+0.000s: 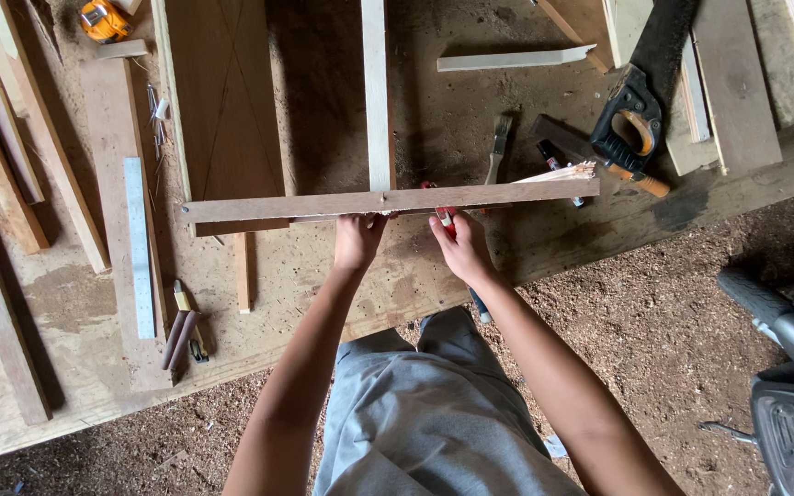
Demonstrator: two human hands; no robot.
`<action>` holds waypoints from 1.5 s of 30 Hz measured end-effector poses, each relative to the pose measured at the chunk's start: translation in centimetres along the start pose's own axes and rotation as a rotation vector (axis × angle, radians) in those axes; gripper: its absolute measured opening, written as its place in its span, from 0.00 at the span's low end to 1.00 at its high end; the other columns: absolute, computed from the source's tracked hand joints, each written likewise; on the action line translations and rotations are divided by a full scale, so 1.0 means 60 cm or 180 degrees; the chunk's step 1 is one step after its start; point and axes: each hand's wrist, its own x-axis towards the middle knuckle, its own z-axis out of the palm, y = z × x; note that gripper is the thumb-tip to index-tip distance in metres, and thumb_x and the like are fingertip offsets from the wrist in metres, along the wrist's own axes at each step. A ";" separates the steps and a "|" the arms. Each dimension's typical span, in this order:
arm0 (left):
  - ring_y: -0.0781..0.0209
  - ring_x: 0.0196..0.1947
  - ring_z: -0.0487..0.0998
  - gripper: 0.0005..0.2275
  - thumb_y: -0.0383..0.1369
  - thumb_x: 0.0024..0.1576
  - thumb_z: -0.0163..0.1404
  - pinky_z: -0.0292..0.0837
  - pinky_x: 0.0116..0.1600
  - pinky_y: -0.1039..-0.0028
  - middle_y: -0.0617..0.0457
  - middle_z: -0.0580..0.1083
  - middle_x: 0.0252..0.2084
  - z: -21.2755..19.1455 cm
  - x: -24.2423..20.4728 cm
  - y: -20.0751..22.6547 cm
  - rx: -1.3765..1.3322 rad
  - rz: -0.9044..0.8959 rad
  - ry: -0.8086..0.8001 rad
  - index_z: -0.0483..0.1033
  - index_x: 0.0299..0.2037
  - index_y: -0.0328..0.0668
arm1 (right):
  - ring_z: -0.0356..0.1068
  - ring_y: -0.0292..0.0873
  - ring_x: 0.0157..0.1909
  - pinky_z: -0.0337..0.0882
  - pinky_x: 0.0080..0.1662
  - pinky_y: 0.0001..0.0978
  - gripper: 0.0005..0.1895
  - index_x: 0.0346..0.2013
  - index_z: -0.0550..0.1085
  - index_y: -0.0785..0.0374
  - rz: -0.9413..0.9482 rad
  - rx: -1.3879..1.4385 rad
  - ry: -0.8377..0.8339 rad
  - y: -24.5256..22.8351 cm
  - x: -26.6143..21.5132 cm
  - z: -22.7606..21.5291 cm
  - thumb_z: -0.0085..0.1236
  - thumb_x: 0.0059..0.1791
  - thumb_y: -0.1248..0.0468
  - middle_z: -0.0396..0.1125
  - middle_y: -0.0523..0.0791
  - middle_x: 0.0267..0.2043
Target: The person assembles a wooden frame by positioning planks and hammering nails to join them. They repeatedly pick up nails and strike them with a hammer, then place a flat board on top of the assembled frame.
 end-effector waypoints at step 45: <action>0.54 0.31 0.83 0.07 0.25 0.56 0.60 0.81 0.36 0.67 0.44 0.82 0.38 -0.010 0.006 0.006 -0.0043 -0.0307 -0.0136 0.81 0.43 0.35 | 0.58 0.39 0.18 0.57 0.24 0.37 0.15 0.31 0.74 0.65 -0.0214 -0.0210 0.0189 -0.032 0.025 0.009 0.56 0.56 0.57 0.62 0.42 0.17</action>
